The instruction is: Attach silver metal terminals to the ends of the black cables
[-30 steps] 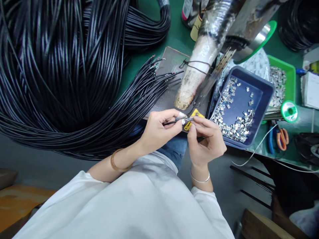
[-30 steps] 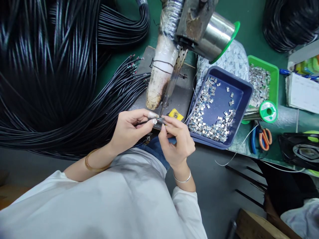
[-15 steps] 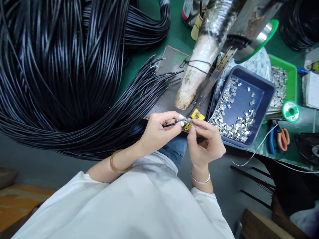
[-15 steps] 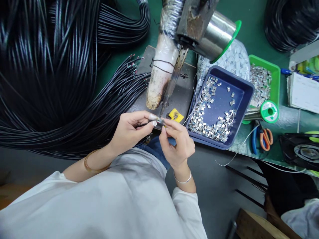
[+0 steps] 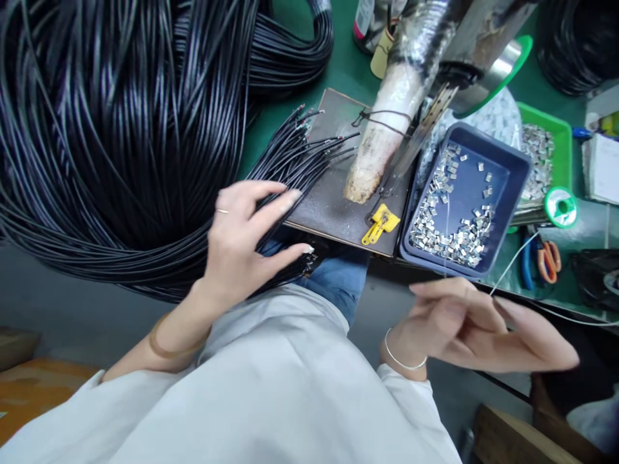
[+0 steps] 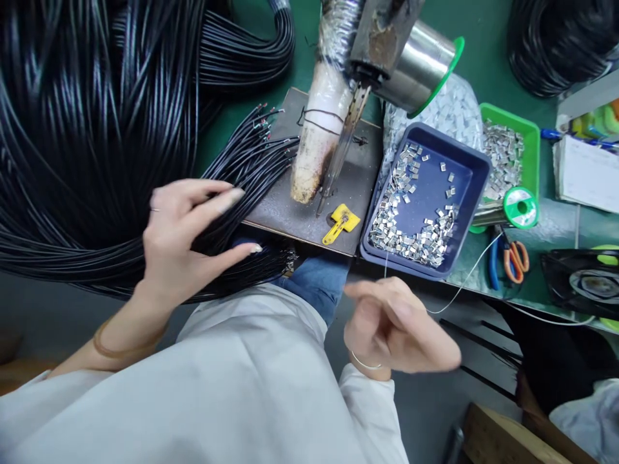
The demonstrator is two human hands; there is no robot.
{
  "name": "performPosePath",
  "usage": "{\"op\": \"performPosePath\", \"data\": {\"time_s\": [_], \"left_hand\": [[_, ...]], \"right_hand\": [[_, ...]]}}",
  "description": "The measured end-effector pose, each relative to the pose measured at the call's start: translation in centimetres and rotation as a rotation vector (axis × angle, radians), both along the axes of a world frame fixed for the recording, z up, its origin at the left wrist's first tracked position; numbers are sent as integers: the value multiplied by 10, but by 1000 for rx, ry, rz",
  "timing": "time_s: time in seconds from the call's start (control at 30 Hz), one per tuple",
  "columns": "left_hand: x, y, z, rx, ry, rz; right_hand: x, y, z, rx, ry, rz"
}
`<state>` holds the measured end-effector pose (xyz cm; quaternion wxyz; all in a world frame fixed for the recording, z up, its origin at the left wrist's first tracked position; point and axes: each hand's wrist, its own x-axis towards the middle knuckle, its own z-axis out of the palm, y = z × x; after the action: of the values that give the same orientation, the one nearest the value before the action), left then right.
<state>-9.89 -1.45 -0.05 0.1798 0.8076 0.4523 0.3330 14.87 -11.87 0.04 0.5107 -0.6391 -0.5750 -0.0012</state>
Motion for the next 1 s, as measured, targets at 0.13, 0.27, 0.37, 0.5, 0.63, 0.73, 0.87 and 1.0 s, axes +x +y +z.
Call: {"op": "performPosePath", "data": {"time_s": [0.13, 0.27, 0.37, 0.5, 0.63, 0.73, 0.87, 1.0], "left_hand": [[-30, -7, -14, -52, 350, 164], [-51, -9, -21, -58, 360, 249], [-62, -3, -6, -35, 148, 227], [-64, 6, 6, 47, 28, 158], [-59, 14, -13, -132, 19, 2], [-59, 21, -23, -100, -162, 125], [-61, 32, -18, 32, -249, 314], [-45, 27, -15, -1, -28, 234]], "right_hand": [[-16, 13, 5, 159, -75, 19], [-20, 21, 4, 168, -108, 123], [-10, 14, 3, 241, -122, 144], [19, 7, 11, 180, -241, -156], [61, 15, 24, -251, -404, -302], [94, 30, 24, -421, -445, -403], [124, 54, 16, -552, -439, -466], [133, 73, 11, -639, -481, -427]]}}
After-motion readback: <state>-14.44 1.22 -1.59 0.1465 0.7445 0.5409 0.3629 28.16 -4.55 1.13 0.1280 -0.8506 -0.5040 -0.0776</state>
